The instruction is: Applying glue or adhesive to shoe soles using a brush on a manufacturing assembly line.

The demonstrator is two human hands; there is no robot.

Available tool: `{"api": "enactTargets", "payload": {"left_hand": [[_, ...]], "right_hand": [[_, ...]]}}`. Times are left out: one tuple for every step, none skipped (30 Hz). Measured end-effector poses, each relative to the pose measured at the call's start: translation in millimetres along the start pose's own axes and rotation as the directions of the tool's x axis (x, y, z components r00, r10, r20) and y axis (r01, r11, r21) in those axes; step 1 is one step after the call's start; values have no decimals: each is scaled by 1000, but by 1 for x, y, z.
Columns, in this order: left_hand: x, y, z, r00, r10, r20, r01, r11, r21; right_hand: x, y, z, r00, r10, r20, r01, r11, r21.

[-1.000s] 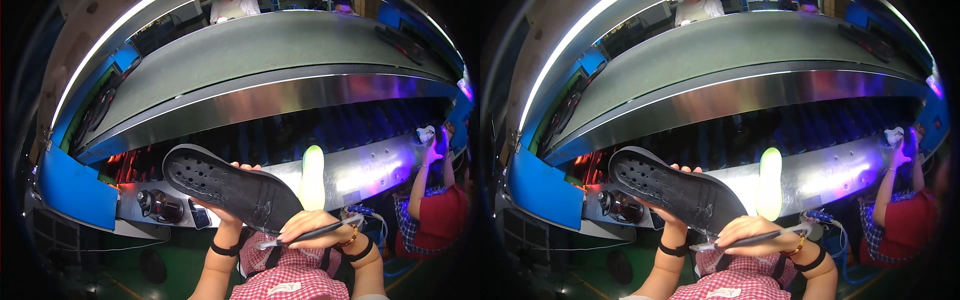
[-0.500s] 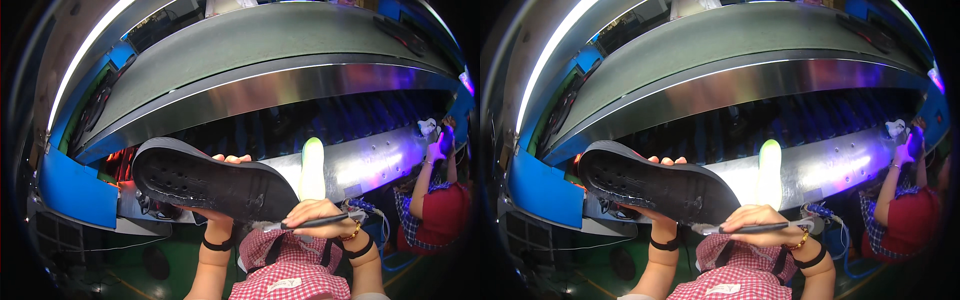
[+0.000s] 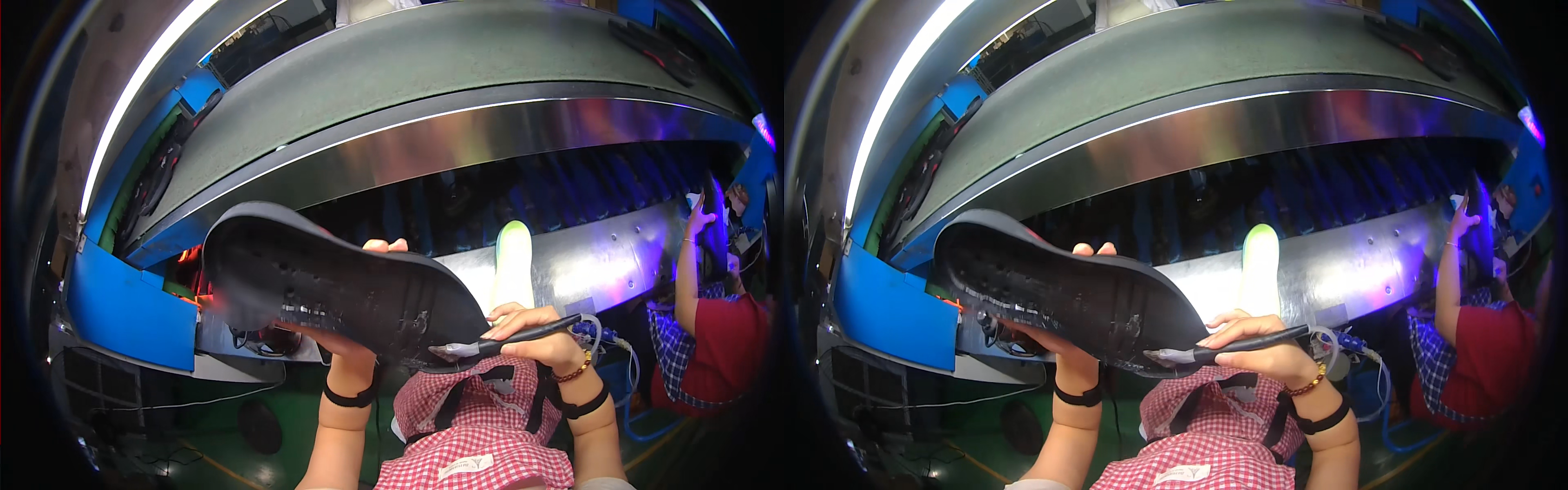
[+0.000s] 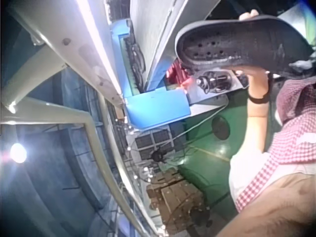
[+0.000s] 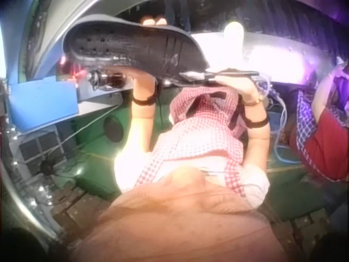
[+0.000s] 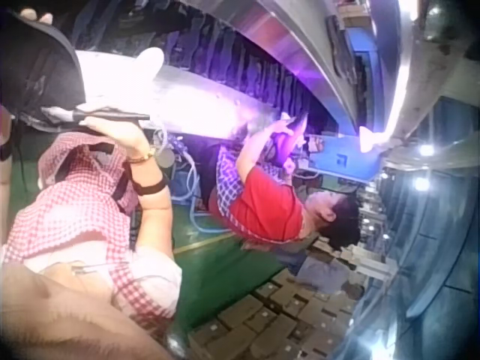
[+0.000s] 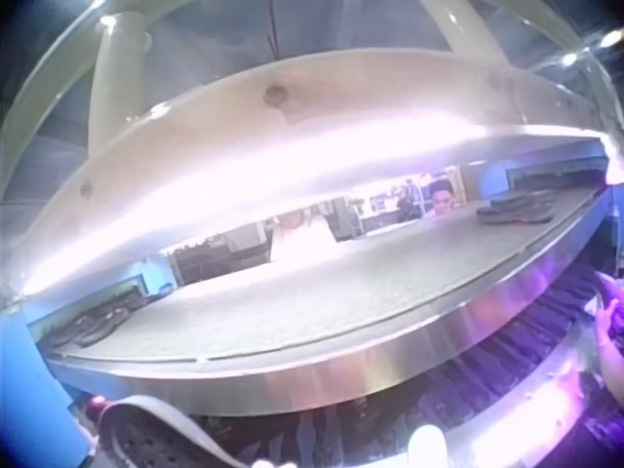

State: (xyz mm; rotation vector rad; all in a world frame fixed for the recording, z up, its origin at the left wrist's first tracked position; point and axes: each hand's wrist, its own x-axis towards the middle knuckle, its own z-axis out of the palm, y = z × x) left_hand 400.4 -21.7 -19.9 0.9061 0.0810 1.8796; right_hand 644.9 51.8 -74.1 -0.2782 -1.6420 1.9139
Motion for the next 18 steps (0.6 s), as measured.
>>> {"api": "enactTargets", "payload": {"left_hand": [[8, 6, 1, 995, -82, 50, 79, 995, 66], [11, 10, 6, 991, -75, -112, 101, 963, 251], [11, 11, 11, 916, 7, -402, 118, 951, 286], [7, 9, 16, 815, 91, -572, 101, 950, 295], [1, 1, 21, 762, 292, -579, 32, 875, 483], [-2, -5, 22, 833, 189, -520, 73, 894, 443], [-9, -8, 24, 904, 83, -420, 93, 919, 383], [-16, -12, 25, 972, -25, -233, 111, 926, 362], [-22, -23, 27, 977, -37, -209, 81, 975, 205], [-26, -37, 28, 989, -51, -141, 64, 994, 88], [-29, -40, 25, 994, -94, -63, 94, 996, 2], [-34, -43, 19, 989, -103, -103, 97, 994, -58], [-40, -43, 12, 980, -141, -143, 129, 988, -87], [-45, -42, 6, 968, -174, -180, 150, 979, -140], [-47, -41, 0, 967, -182, -177, 160, 978, -131], [-46, -39, -4, 967, -191, -171, 167, 975, -144], [-45, -38, -6, 965, -196, -174, 177, 977, -118], [-45, -37, -7, 955, -201, -218, 178, 977, -121]], "right_hand": [[1, 3, 3, 999, -14, -42, 18, 994, 109], [3, 5, 7, 994, -72, -85, 89, 972, 217], [-1, 4, 11, 992, -34, -122, 78, 925, 372], [-4, 3, 17, 988, 4, -154, 73, 869, 489], [-6, 2, 22, 987, 46, -156, 55, 806, 589], [-8, 0, 27, 984, 89, -154, 41, 729, 683], [-10, -1, 34, 963, 175, -203, 23, 702, 712], [-8, 0, 40, 958, 205, -199, 12, 668, 744], [-5, 1, 46, 952, 234, -197, 4, 634, 774], [-2, 1, 50, 951, 241, -193, 12, 596, 803], [-1, 1, 53, 954, 248, -170, -4, 574, 819], [-3, 2, 56, 942, 272, -197, -15, 621, 783], [-5, 3, 58, 936, 278, -216, -22, 658, 752], [-8, 4, 60, 929, 289, -230, -37, 693, 720], [-6, 6, 61, 940, 239, -242, -25, 758, 652], [-5, 6, 61, 945, 210, -250, -34, 825, 564], [-3, 6, 61, 950, 181, -254, -40, 879, 476], [-3, 5, 60, 957, 136, -255, -25, 919, 394]]}}
